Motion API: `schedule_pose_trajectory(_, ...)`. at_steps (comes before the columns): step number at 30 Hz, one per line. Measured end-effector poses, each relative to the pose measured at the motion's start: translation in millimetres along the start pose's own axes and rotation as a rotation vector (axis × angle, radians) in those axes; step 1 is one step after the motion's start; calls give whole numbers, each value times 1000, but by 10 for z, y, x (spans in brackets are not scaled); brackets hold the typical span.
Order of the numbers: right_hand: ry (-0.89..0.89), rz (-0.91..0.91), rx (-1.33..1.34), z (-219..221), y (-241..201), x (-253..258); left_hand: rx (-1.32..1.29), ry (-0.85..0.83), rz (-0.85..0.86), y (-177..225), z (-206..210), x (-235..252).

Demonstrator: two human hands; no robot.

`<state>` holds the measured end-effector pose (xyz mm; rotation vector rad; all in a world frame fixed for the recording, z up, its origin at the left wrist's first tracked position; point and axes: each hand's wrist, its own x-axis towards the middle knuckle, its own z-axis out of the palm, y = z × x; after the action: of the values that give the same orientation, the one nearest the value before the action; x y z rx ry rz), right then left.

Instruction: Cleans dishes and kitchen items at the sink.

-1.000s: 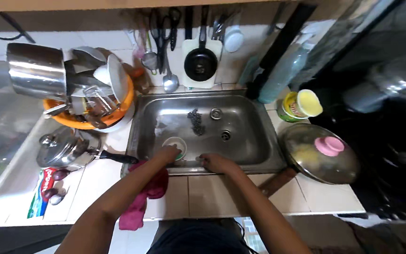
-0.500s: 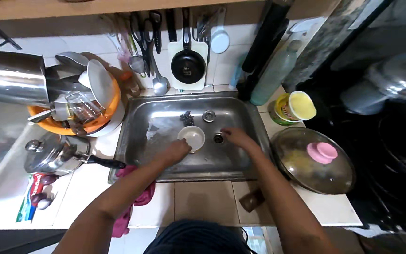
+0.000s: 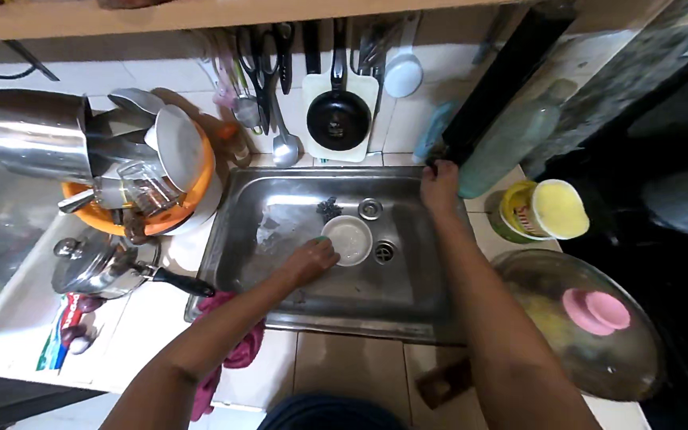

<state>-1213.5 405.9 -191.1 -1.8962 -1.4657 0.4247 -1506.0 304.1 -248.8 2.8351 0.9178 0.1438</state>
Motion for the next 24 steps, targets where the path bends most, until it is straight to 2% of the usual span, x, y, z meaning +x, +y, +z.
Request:
schedule_pose_trajectory(2,5,31,11,-19,3,9,-18,-33,1,-23,19,151)
schedule_pose_trajectory(5,5,43,-9,-72,45,47,-53,-178,-33,-1,12,495)
schedule_pose_trajectory(10,-149,-16,-130,-226,171,167,-35,-21,29,57,174,978)
schedule_pose_trajectory(16,-152,-39,-138,-260,228,44,-76,15,34,160,111,1250)
schedule_pose_trajectory(19,-93,-72,-70,-200,307,0,-61,37,32,147,113,1277)
schedule_pose_trajectory(22,-31,51,1,-101,240,-176,-56,14,4,118,84,1241)
schedule_pose_trajectory(24,-108,144,1,28,252,-260,-50,27,16,75,85,1160)
